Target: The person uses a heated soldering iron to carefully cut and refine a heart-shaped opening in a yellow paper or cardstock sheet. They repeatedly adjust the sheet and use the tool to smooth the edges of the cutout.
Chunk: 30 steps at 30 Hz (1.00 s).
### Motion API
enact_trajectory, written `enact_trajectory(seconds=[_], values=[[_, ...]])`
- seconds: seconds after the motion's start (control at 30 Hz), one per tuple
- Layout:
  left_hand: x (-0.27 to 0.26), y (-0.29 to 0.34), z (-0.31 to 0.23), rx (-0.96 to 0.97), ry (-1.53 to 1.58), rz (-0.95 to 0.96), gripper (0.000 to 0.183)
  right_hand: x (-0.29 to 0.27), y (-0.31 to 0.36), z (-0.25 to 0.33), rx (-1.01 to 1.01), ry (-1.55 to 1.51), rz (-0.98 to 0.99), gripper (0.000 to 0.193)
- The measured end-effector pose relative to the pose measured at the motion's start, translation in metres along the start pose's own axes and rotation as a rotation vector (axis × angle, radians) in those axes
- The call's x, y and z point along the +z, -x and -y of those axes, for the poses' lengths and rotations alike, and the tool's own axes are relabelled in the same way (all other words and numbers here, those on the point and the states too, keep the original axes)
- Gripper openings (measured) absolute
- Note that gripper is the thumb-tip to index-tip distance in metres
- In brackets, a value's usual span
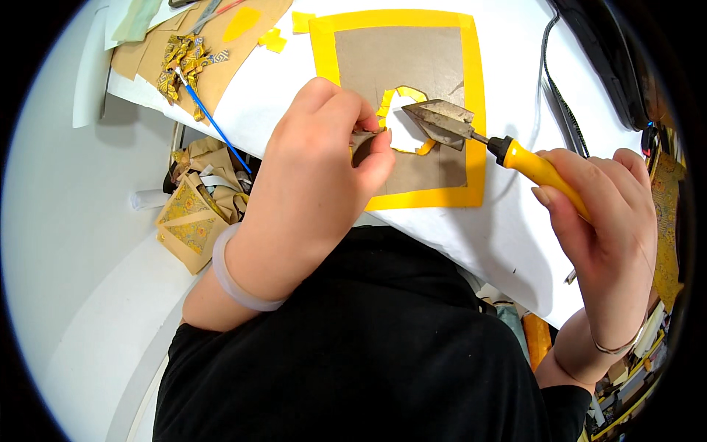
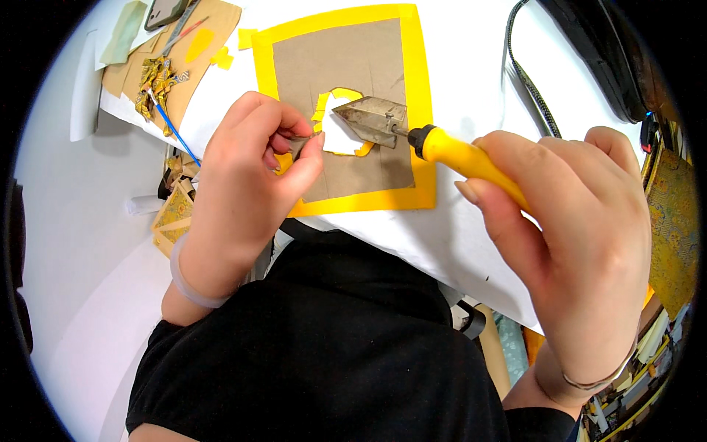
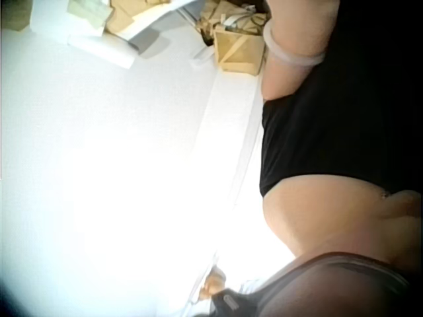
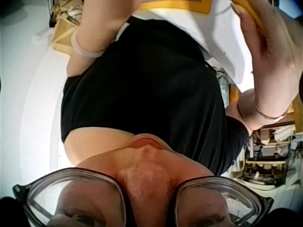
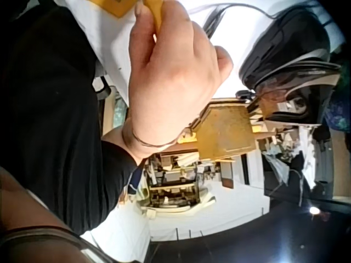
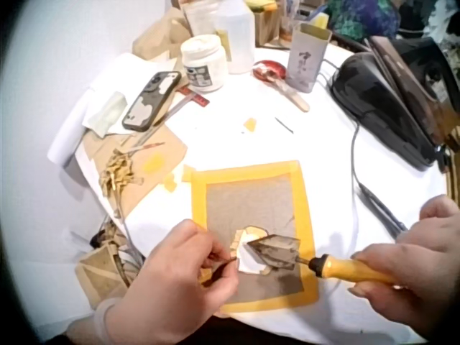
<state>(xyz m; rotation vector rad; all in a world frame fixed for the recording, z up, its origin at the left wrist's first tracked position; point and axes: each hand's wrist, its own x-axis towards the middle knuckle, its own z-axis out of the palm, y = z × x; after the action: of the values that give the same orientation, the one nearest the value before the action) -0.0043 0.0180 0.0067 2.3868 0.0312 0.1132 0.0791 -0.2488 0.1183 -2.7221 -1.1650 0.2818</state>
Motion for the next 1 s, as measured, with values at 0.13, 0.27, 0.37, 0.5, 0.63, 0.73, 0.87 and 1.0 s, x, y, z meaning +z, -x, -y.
enact_trajectory(seconds=[0.13, 0.27, 0.37, 0.5, 0.63, 0.73, 0.87, 1.0], values=[[0.000, 0.000, 0.001, -0.012, 0.037, -0.006, 0.015, 0.001, 0.001, -0.001, -0.025, 0.018, -0.013, 0.026], [-0.002, 0.000, 0.003, -0.030, 0.107, 0.009, 0.013, 0.002, -0.001, -0.003, -0.065, 0.014, -0.030, 0.026], [-0.004, 0.001, 0.003, -0.036, 0.117, 0.016, 0.014, 0.002, -0.002, -0.003, -0.085, 0.005, -0.022, 0.026], [-0.005, 0.002, 0.002, -0.055, 0.116, 0.014, 0.013, 0.003, -0.004, -0.002, -0.098, -0.010, -0.015, 0.028], [-0.003, 0.004, 0.003, -0.075, 0.131, 0.002, 0.013, 0.002, -0.007, -0.001, -0.113, -0.018, 0.001, 0.028], [-0.002, 0.004, 0.003, -0.083, 0.138, -0.011, 0.013, 0.003, -0.010, 0.001, -0.114, -0.012, 0.008, 0.028], [-0.001, 0.005, 0.003, -0.078, 0.130, -0.023, 0.014, 0.002, -0.013, 0.003, -0.113, -0.006, 0.026, 0.027], [0.000, 0.006, 0.005, -0.063, 0.129, -0.038, 0.015, 0.002, -0.016, 0.003, -0.124, -0.011, 0.038, 0.027]])
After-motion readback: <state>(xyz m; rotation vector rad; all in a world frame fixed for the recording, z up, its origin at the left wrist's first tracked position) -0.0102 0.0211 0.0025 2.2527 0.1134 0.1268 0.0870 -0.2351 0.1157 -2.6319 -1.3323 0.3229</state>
